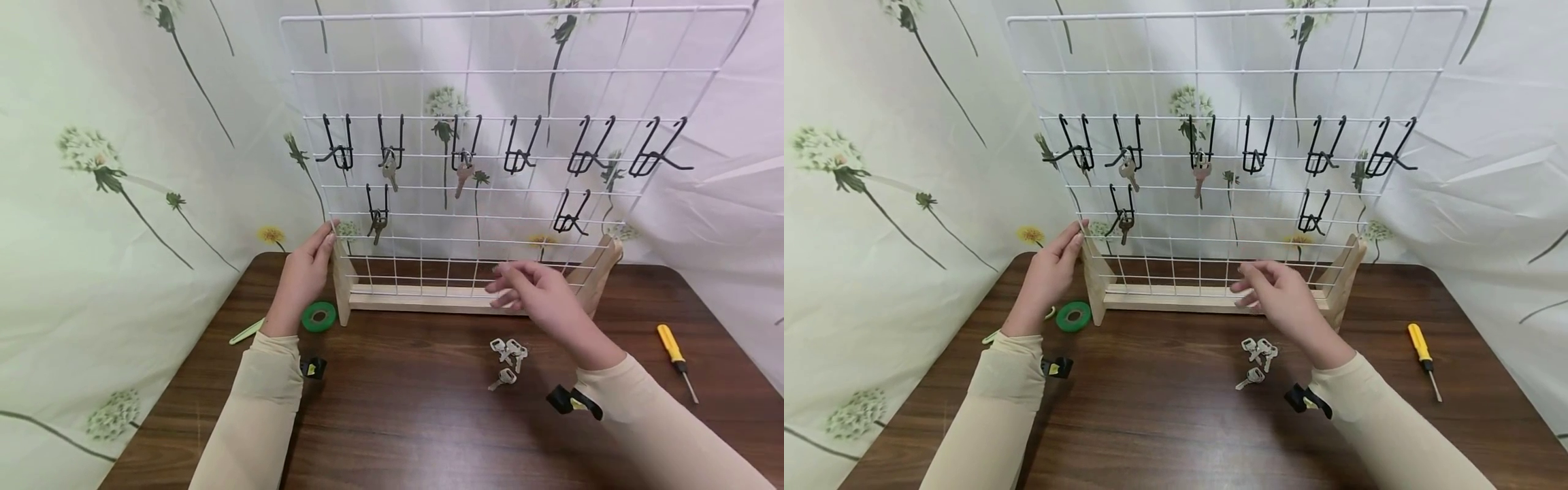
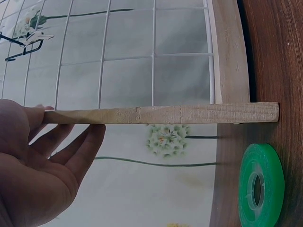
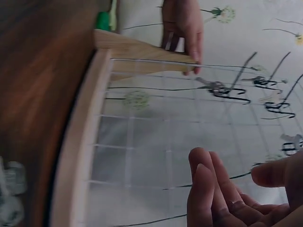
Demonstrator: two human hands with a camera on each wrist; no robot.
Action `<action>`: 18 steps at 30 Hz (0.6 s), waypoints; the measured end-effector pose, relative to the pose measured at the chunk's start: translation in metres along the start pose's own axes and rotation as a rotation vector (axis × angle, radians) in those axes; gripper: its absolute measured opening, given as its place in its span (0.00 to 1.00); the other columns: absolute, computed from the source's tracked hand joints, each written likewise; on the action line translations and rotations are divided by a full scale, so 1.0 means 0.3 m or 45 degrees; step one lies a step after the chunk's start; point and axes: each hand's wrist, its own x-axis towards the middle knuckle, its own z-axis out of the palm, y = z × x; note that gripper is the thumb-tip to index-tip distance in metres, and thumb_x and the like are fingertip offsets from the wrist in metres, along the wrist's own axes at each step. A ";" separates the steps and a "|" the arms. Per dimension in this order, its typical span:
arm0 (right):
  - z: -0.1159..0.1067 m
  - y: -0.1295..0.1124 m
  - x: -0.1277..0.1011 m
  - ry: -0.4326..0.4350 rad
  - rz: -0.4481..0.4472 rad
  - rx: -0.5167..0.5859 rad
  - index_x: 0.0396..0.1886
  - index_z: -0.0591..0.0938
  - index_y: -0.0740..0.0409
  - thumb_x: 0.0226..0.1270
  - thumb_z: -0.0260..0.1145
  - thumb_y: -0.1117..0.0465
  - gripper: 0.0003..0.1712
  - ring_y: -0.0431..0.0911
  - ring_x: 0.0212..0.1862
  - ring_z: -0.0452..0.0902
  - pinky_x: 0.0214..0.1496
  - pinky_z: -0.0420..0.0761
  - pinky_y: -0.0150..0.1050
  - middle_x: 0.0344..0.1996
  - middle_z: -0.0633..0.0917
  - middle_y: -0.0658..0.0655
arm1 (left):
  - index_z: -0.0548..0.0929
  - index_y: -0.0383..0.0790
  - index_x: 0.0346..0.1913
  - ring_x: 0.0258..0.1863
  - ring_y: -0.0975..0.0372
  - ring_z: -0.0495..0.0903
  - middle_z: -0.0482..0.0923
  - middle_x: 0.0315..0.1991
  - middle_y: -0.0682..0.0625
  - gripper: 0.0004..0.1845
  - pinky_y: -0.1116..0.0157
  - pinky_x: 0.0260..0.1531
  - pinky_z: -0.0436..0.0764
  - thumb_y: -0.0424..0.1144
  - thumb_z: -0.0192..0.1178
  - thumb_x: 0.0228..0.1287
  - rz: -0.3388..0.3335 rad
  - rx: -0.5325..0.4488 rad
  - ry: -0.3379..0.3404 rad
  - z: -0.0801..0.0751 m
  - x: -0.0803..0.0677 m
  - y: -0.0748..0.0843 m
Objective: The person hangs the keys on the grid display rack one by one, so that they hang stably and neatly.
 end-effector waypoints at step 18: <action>0.032 0.279 -0.149 -0.135 0.310 -0.031 0.54 0.81 0.77 0.84 0.61 0.56 0.23 0.45 0.28 0.89 0.31 0.91 0.42 0.32 0.92 0.61 | 0.71 0.55 0.81 0.81 0.47 0.68 0.67 0.81 0.46 0.27 0.42 0.80 0.69 0.55 0.44 0.89 0.005 0.006 -0.006 0.001 0.001 -0.002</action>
